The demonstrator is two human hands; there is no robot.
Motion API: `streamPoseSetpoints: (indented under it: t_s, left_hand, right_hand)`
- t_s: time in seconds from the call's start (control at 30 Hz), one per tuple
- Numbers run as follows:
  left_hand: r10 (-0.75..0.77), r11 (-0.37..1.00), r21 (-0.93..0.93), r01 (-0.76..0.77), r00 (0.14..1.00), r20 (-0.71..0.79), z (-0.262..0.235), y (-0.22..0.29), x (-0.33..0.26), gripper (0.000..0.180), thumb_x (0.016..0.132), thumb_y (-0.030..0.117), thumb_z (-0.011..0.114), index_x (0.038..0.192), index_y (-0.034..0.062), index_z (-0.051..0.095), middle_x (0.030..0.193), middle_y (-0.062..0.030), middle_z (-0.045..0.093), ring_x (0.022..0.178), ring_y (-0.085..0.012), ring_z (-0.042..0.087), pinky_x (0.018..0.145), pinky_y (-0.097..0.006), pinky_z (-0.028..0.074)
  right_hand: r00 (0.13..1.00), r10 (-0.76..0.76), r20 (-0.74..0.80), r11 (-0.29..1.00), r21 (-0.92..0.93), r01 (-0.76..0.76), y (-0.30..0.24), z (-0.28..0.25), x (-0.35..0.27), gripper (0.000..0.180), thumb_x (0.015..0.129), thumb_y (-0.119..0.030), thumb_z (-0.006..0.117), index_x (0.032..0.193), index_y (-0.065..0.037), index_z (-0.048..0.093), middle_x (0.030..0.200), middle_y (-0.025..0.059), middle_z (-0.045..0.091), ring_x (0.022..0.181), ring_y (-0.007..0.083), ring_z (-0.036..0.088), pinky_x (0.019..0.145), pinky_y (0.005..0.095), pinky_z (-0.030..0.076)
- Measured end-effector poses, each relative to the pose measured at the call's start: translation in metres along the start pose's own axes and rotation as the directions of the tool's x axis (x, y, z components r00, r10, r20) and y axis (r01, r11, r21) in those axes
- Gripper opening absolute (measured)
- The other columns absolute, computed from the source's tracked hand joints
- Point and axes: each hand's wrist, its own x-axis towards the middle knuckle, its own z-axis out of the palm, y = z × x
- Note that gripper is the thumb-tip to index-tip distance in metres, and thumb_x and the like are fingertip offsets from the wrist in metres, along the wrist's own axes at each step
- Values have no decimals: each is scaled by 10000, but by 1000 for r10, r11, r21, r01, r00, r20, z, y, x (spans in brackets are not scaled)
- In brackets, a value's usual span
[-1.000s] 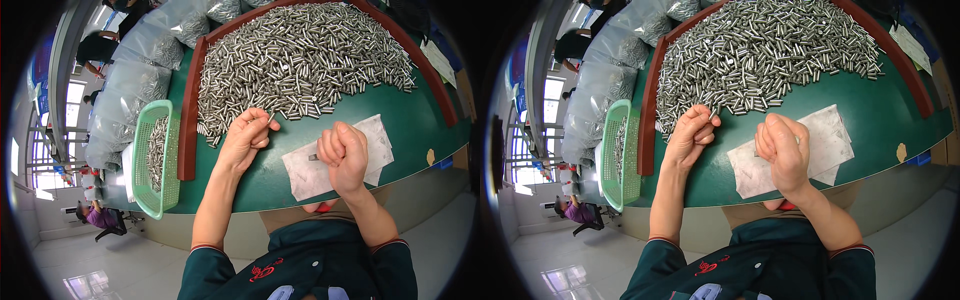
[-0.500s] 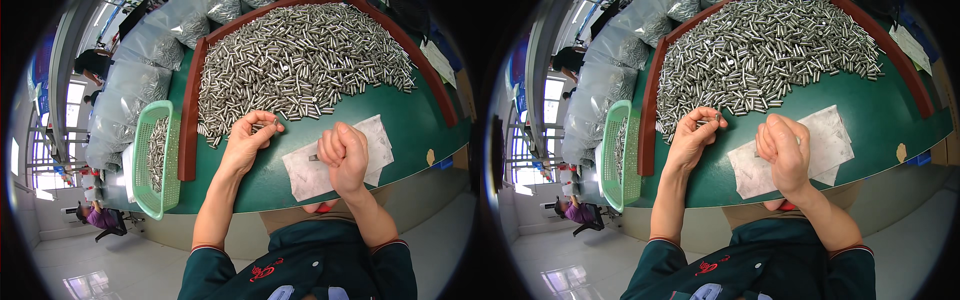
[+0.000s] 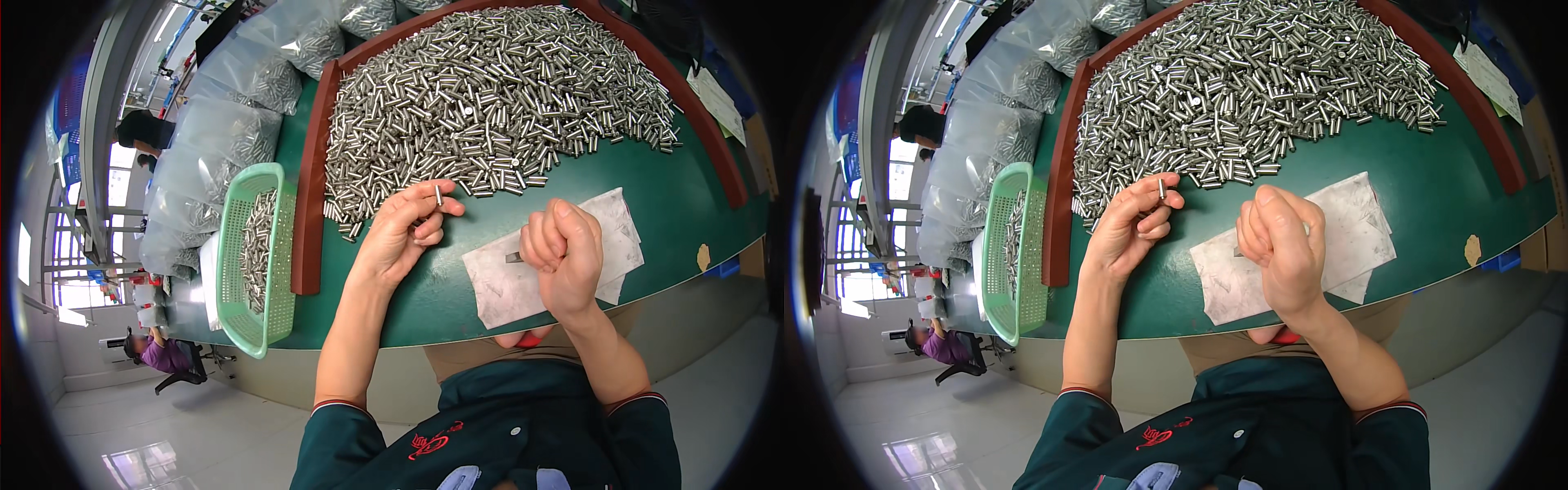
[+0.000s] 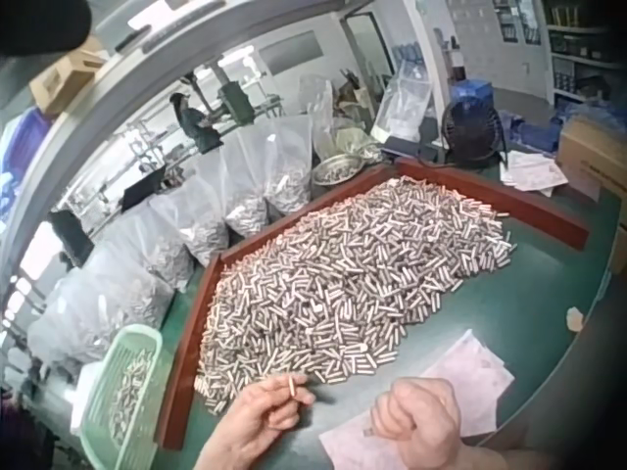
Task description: The recorder is using a small hand tool to clean or deburr small metal pins at a factory workbench.
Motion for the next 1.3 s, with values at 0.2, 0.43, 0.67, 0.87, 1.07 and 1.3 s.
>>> streamPoseSetpoints:
  t_s: [0.2,0.43,0.67,0.87,1.07,1.3]
  left_hand:
    - [15,998,-62,-15,1000,4,1,1,0,204,822,110,444,950,-27,526,802,-125,570,481,-57,325,446,-175,290]
    - [406,762,610,-217,894,-189,0,0,-3,326,886,244,469,628,46,495,548,24,400,493,-36,312,439,-202,245]
    - [707,-103,987,-127,689,162,14,-15,19,165,706,133,679,788,23,588,454,-20,337,386,-101,318,386,-261,287]
    - [671,63,982,-176,736,89,21,-12,13,121,739,108,631,774,17,560,475,-39,443,404,-133,422,416,-263,347]
    - [88,996,26,-88,996,-19,3,-2,1,113,856,112,453,881,21,516,683,-46,505,505,-45,314,450,-173,267]
    - [77,995,71,-77,997,9,3,-3,1,92,845,71,496,926,30,512,761,-90,565,490,-32,316,441,-162,271]
  right_hand:
    - [1000,-5,-5,1000,-6,5,-2,0,1,365,870,-155,350,524,-83,262,457,-26,255,416,52,190,390,220,180]
    - [1000,7,-3,1000,-12,-7,-1,1,0,367,868,-167,361,523,-84,265,456,-27,257,420,50,187,392,219,178]
    - [1000,14,-6,1000,-17,-14,-1,2,0,365,867,-165,361,523,-85,269,461,-27,258,418,50,193,392,218,181]
    - [1000,0,-8,1000,-1,0,-1,1,1,365,868,-168,361,525,-84,270,461,-28,259,418,50,195,393,217,183]
    - [1000,8,6,1000,-7,-8,-1,0,1,369,870,-163,362,522,-81,271,453,-24,266,416,50,198,392,217,180]
    - [1000,-1,-1,1000,3,1,-2,0,1,369,871,-155,363,522,-79,273,455,-24,266,414,51,199,387,216,182]
